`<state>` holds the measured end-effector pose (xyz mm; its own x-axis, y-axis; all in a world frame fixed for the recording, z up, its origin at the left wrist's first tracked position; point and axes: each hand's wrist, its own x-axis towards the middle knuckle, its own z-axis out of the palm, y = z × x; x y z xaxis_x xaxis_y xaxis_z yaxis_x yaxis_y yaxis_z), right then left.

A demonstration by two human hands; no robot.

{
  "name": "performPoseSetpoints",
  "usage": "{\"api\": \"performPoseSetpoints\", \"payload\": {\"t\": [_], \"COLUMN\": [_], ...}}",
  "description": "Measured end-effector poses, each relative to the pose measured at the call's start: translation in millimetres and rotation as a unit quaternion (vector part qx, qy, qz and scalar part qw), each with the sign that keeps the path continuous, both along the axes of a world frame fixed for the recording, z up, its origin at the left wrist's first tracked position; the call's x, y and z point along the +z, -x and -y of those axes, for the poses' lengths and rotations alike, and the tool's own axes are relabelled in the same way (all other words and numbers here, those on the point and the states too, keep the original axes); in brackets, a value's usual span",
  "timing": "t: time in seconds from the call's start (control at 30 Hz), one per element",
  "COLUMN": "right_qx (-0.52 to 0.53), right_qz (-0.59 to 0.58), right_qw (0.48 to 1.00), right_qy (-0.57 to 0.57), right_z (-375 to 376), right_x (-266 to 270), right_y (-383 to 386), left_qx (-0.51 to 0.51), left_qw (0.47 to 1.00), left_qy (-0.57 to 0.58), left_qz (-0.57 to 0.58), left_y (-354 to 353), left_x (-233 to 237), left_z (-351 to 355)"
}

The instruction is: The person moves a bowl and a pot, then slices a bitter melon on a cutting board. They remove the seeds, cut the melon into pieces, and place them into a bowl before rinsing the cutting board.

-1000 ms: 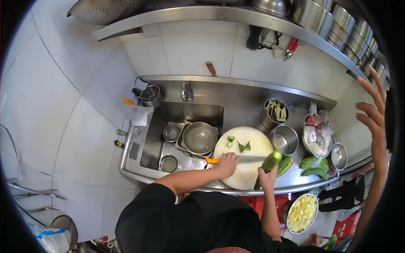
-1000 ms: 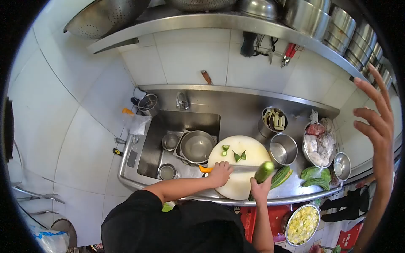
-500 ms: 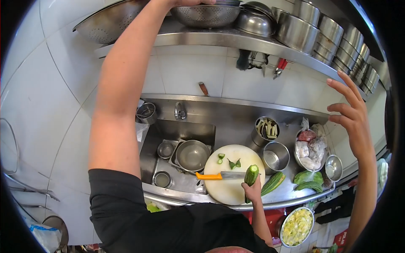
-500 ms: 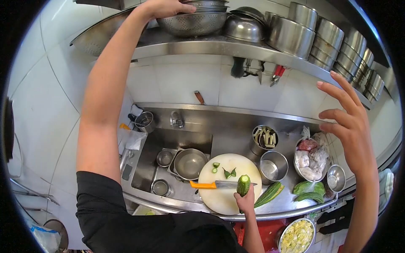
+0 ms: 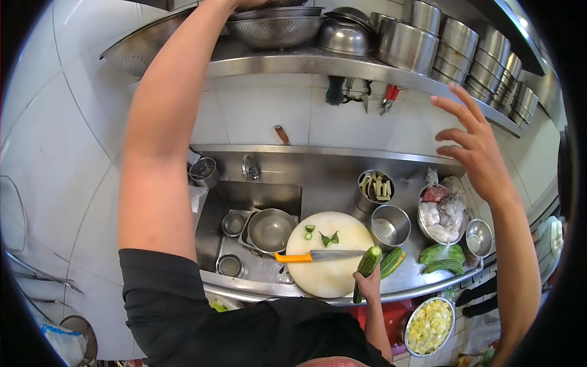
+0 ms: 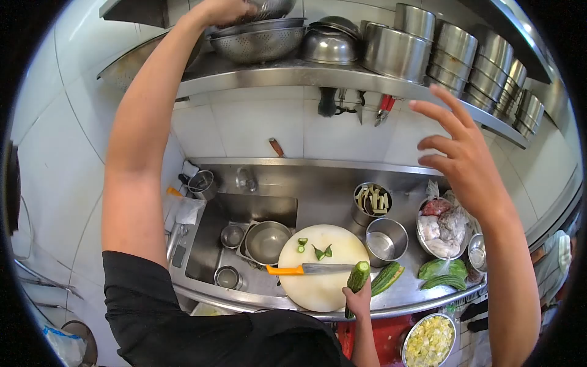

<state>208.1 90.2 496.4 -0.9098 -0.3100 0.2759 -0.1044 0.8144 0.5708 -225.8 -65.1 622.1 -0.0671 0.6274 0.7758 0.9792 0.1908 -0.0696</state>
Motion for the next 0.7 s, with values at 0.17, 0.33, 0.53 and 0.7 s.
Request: {"api": "performPoseSetpoints", "payload": {"t": [0.17,0.33,0.53,0.7], "right_qx": [0.001,0.064,0.038,0.038], "right_qz": [-0.081,-0.134,-0.082,-0.064], "right_qw": [0.989,0.984,0.995,0.996], "right_qy": [-0.126,-0.1,-0.039,-0.045], "right_z": [38.4,43.9,49.7,53.4], "right_x": [19.1,12.5,6.0,12.8], "right_y": [11.1,23.9,23.8,22.9], "left_qx": [0.034,0.127,0.231,0.202], "left_qw": [0.981,0.947,0.914,0.927], "left_qy": [0.189,0.294,0.332,0.316], "left_qz": [0.025,-0.038,-0.028,-0.018], "left_y": [-15.3,-22.8,-30.8,5.7], "left_x": [-9.0,-3.0,2.0,22.9], "left_z": [6.3,-5.2,-21.2,-27.9]}}
